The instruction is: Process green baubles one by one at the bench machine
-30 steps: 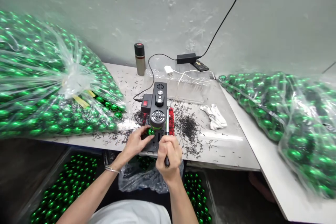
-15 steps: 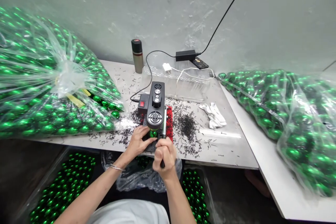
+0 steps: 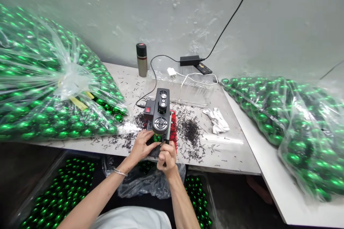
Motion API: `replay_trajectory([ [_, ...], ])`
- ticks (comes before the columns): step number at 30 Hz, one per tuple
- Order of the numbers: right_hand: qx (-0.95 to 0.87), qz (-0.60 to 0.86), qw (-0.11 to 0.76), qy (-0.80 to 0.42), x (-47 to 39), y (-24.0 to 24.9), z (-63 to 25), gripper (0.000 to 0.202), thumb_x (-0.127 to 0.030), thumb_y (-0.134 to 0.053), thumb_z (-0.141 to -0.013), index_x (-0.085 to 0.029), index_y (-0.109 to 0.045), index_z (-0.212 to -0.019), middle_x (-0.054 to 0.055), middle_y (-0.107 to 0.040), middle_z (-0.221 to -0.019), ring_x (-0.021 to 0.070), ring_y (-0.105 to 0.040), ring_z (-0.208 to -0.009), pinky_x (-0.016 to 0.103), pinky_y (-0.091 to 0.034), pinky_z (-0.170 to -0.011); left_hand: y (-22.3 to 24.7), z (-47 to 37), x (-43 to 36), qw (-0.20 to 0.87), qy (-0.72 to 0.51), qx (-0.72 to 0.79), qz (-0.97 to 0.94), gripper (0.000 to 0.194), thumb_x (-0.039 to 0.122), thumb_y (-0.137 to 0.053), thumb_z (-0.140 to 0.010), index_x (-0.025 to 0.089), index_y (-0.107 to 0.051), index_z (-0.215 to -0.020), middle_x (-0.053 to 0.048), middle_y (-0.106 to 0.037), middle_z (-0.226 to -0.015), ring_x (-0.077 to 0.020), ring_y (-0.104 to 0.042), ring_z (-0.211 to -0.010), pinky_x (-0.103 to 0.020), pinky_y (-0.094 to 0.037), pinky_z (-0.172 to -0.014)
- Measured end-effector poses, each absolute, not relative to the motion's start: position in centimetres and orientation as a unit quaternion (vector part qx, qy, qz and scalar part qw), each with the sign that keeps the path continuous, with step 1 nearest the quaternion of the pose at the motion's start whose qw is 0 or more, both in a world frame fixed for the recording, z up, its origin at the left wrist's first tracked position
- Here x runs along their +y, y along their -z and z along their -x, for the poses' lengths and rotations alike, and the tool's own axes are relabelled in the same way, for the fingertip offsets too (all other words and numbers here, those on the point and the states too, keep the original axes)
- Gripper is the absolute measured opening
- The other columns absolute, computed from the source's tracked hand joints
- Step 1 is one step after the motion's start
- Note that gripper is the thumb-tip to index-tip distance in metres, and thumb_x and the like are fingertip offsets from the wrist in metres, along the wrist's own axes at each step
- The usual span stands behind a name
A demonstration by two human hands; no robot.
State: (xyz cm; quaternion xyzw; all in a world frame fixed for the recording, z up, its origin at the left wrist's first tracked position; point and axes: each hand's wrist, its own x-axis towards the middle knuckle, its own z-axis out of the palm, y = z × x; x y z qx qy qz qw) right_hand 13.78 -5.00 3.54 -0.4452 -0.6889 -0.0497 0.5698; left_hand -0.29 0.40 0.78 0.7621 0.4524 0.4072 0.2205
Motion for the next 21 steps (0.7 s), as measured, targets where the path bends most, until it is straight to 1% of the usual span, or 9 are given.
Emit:
replay_trajectory([
  [4,-0.662,0.421,0.615,0.074,-5.4,-6.8,-13.4,0.030,-0.020,-0.035,-0.102,-0.022,-0.043,-0.073,-0.001,-0.052,-0.076,0.0119,-0.055,-0.067,0.033,-0.050,-0.074,-0.9,0.1,0.6,0.210,-0.417,0.448,-0.763,0.033,0.036,-0.076,-0.086,0.020,-0.071,-0.114,-0.011,-0.075,-0.109,-0.0284,-0.068,-0.105,-0.052,-0.049,-0.103],
  [5,-0.650,0.422,0.628,0.070,-5.6,-8.0,-13.4,0.030,-0.017,-0.037,-0.101,-0.022,-0.043,-0.071,-0.001,-0.053,-0.075,0.0115,-0.053,-0.065,0.031,-0.048,-0.069,-0.9,0.2,0.3,0.205,-0.420,0.444,-0.764,0.032,0.036,-0.075,-0.087,0.020,-0.070,-0.115,-0.011,-0.075,-0.110,-0.0283,-0.068,-0.105,-0.051,-0.049,-0.102],
  [7,-0.636,0.442,0.631,0.039,-5.8,-10.4,-13.3,0.030,-0.013,-0.042,-0.098,-0.021,-0.045,-0.070,-0.001,-0.054,-0.073,0.0114,-0.053,-0.065,0.028,-0.042,-0.061,-1.0,0.6,-0.8,0.185,-0.428,0.435,-0.770,0.032,0.035,-0.070,-0.091,0.019,-0.068,-0.119,-0.012,-0.074,-0.112,-0.0280,-0.067,-0.106,-0.050,-0.050,-0.101],
  [11,-0.637,0.460,0.618,0.010,-6.1,-12.7,-13.4,0.030,-0.009,-0.046,-0.095,-0.020,-0.049,-0.068,0.000,-0.057,-0.072,0.0125,-0.056,-0.067,0.028,-0.042,-0.061,-1.1,2.7,-5.1,0.122,-0.421,0.412,-0.798,0.037,0.030,-0.055,-0.100,0.017,-0.058,-0.134,-0.015,-0.070,-0.120,-0.0274,-0.063,-0.113,-0.049,-0.048,-0.103],
  [15,-0.618,0.457,0.639,0.020,-6.0,-11.4,-13.1,0.032,-0.009,-0.045,-0.095,-0.020,-0.049,-0.066,-0.001,-0.056,-0.071,0.0120,-0.055,-0.064,0.027,-0.042,-0.059,-1.1,5.3,-7.5,0.089,-0.394,0.402,-0.822,0.063,0.054,-0.056,-0.096,0.016,-0.047,-0.146,-0.018,-0.062,-0.134,-0.0316,-0.057,-0.124,-0.051,-0.048,-0.104],
  [16,-0.610,0.459,0.645,0.016,-6.0,-11.0,-12.9,0.032,-0.010,-0.044,-0.096,-0.020,-0.049,-0.065,0.000,-0.056,-0.072,0.0118,-0.055,-0.063,0.027,-0.042,-0.058,-1.3,5.9,-7.0,0.078,-0.396,0.416,-0.815,0.064,0.055,-0.054,-0.096,0.016,-0.047,-0.146,-0.019,-0.061,-0.135,-0.0321,-0.057,-0.125,-0.050,-0.048,-0.103],
  [17,-0.602,0.463,0.650,0.011,-6.0,-10.7,-12.8,0.033,-0.010,-0.044,-0.096,-0.020,-0.049,-0.065,0.000,-0.056,-0.072,0.0114,-0.055,-0.062,0.027,-0.042,-0.057,-1.5,6.5,-6.1,0.062,-0.401,0.440,-0.801,0.060,0.052,-0.052,-0.098,0.016,-0.047,-0.145,-0.019,-0.062,-0.135,-0.0317,-0.057,-0.125,-0.050,-0.049,-0.102],
  [19,-0.591,0.466,0.659,0.002,-6.0,-10.3,-12.5,0.034,-0.012,-0.045,-0.097,-0.020,-0.048,-0.064,0.000,-0.055,-0.073,0.0111,-0.055,-0.061,0.027,-0.042,-0.056,-2.4,7.5,-3.0,0.024,-0.412,0.510,-0.754,0.043,0.037,-0.046,-0.103,0.017,-0.052,-0.141,-0.017,-0.063,-0.133,-0.0296,-0.059,-0.123,-0.048,-0.049,-0.102],
  [21,-0.588,0.465,0.662,-0.005,-6.0,-10.2,-12.5,0.034,-0.013,-0.045,-0.097,-0.020,-0.048,-0.064,0.000,-0.055,-0.073,0.0113,-0.055,-0.062,0.027,-0.042,-0.056,-3.8,8.2,1.0,0.004,-0.395,0.582,-0.711,0.036,0.026,-0.044,-0.103,0.015,-0.056,-0.135,-0.017,-0.064,-0.131,-0.0287,-0.060,-0.122,-0.047,-0.049,-0.103],
])
